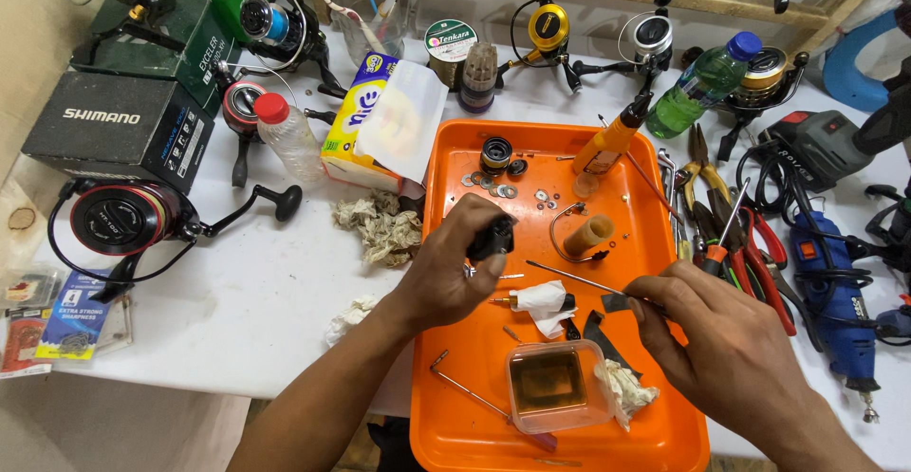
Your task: The person disassembles a fishing reel, cleans small internal components with a cloth, applies lubricant, and reassembles the parts. They use a screwdriver and a small brush to manipulate and clean the components on an orange tray.
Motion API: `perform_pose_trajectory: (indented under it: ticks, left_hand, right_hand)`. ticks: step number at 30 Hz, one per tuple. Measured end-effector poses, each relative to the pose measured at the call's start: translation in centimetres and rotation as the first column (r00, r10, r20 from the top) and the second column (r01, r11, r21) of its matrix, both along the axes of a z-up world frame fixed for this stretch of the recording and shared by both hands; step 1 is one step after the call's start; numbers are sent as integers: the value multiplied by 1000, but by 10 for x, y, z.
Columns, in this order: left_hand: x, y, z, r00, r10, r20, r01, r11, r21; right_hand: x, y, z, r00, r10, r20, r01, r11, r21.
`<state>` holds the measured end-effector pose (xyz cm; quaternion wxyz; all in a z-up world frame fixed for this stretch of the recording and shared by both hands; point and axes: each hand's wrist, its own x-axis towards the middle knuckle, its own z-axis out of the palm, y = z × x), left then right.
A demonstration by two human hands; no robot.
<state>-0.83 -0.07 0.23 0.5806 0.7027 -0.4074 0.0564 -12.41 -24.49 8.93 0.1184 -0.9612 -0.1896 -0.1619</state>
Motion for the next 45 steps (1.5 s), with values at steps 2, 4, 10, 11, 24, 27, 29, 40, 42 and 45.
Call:
perform_pose_trajectory:
  ticks: [2,4,10,11,24,27,29,40,42,45]
  left_hand:
    - [0,2,-6,974,-89,-209,68,992,-106]
    - [0,2,-8,895,-197,-401,114,969,-221]
    - [-3,-4,-10,780,-420,-463,178,860,-479]
    - [-4,-5,-14,808,-393,-439,206,886,-415]
    - [-15,-18,-15,737,-406,-541,327,914,-240]
    - [-14,-19,-19,744,-398,-536,293,916,-274]
    - [-14,-18,-15,751,-368,-547,275,929,-248]
    - [-12,-9,-1,791,-242,-561,152,967,-203]
    - [-9,-6,-4,864,-219,-453,151,972,-182]
    - [-10,-5,7,949,-133,-287,121,991,-58]
  right_hand:
    - [1,-4,-6,1000,-8,2,8,1000,3]
    - [3,-6,-11,1000,-17,-1,17,1000,8]
    - [-1,-18,-25,1000,-5,-26,3,997,-72]
    - [-3,-22,-28,995,-54,-87,42,990,-138]
    - [-9,-30,-26,992,-52,-117,43,996,-77]
    - [-6,-26,-23,994,-28,-105,22,998,-57]
    - [-5,-23,-22,997,-11,-82,7,998,-55]
    - [-3,-19,-17,999,25,-43,-23,998,56]
    - [-4,-19,-14,997,-15,-69,24,993,119]
    - [-5,-16,-13,999,-11,-43,17,989,147]
